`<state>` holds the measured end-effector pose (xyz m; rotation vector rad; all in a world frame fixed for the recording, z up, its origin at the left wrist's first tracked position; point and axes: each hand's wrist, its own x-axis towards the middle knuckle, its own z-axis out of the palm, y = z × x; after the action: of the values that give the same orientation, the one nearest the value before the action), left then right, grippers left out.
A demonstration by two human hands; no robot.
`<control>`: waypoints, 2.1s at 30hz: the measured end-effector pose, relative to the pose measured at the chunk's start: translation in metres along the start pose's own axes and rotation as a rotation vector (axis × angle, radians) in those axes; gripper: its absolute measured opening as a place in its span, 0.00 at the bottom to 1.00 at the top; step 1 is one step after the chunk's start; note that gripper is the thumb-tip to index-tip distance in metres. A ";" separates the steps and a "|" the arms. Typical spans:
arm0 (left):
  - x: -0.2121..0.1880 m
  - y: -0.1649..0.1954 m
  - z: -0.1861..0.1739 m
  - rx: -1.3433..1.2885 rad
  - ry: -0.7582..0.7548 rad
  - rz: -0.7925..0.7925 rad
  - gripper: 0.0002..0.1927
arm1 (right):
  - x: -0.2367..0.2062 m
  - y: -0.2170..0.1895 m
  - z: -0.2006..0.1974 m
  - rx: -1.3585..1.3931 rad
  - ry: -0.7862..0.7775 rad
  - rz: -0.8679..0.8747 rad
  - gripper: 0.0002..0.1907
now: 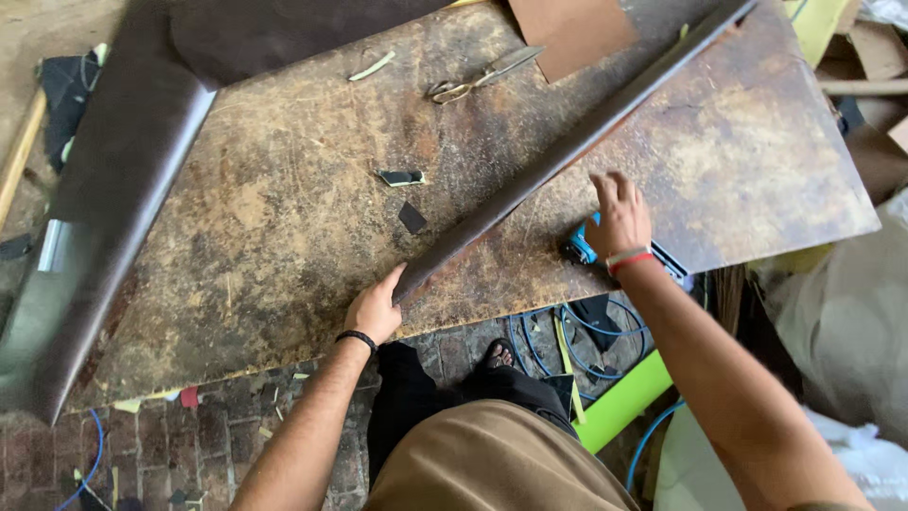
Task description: The person staples dark fabric onto a wooden frame using a pneumatic staple gun. They trim excess fabric with shears, fold edges, and re-staple to secure the material along the frame's edges.
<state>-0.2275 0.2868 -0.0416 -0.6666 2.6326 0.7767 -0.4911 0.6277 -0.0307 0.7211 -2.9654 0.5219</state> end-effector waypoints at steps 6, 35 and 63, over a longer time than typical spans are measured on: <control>-0.016 0.010 -0.020 0.393 0.608 0.268 0.45 | 0.091 -0.006 -0.002 -0.369 0.072 -0.280 0.43; 0.031 0.011 -0.069 -1.177 -0.410 0.343 0.32 | 0.068 -0.215 -0.042 0.772 -0.162 0.303 0.20; 0.031 -0.076 -0.068 0.032 -0.173 0.349 0.47 | -0.065 -0.255 0.108 1.285 -0.144 1.058 0.12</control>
<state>-0.2252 0.1809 -0.0325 -0.1216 2.6237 0.8398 -0.3140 0.4072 -0.0613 -1.0232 -2.4909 2.4841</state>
